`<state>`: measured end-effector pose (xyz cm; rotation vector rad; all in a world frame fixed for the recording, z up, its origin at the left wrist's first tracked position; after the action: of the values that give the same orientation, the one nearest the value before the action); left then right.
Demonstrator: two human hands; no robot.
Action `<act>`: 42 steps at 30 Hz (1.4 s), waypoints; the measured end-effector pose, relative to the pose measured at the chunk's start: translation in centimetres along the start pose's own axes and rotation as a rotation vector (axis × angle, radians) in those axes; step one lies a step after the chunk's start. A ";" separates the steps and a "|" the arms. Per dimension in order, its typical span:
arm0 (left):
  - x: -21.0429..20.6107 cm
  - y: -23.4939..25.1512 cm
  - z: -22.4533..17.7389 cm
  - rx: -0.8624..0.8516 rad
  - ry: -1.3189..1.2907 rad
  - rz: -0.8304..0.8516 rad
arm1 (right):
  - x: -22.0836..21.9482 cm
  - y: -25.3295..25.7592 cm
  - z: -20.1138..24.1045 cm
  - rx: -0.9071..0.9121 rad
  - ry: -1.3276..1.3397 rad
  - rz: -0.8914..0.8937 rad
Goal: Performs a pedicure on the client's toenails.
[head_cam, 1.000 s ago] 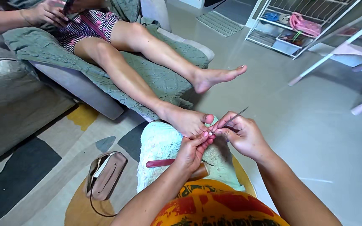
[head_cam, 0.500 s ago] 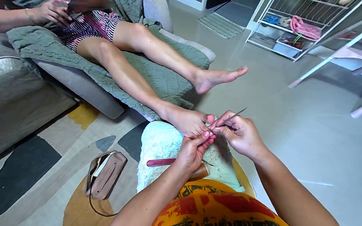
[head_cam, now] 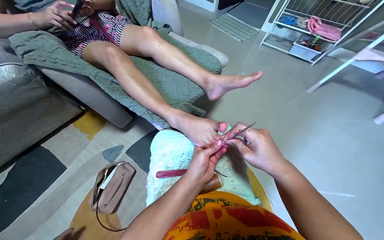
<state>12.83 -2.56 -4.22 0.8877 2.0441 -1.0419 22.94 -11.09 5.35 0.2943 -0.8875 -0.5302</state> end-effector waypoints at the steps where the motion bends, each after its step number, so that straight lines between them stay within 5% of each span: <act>1: 0.0 0.1 0.0 -0.001 -0.001 0.002 | 0.0 0.1 -0.1 -0.013 0.013 -0.016; 13: -0.5 0.6 0.4 -0.044 -0.048 -0.032 | 0.1 -2.8 -0.3 -0.139 0.329 -0.374; 20: -0.4 0.7 0.5 -0.052 -0.006 -0.001 | -0.9 -3.3 0.3 -0.063 0.133 -0.396; 27: -0.1 0.8 0.6 -0.041 -0.023 0.018 | -0.8 -3.1 -0.9 -0.207 0.342 -0.440; 37: -0.2 0.6 0.5 -0.039 -0.029 0.033 | -0.7 -3.1 -0.6 -0.206 0.236 -0.477; 42: -0.3 0.6 0.5 -0.036 -0.029 0.060 | -0.1 -2.0 0.3 -0.260 0.743 -0.503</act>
<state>13.59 -2.78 -4.48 0.9047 1.9942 -0.9768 22.07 -12.72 4.58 0.4387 -0.0086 -0.9112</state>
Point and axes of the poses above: each hand's wrist, its own y-axis towards the middle knuckle, its own x-axis out of the back of the hand, z = x × y, the point moved 6 cm from there along y, towards the middle knuckle
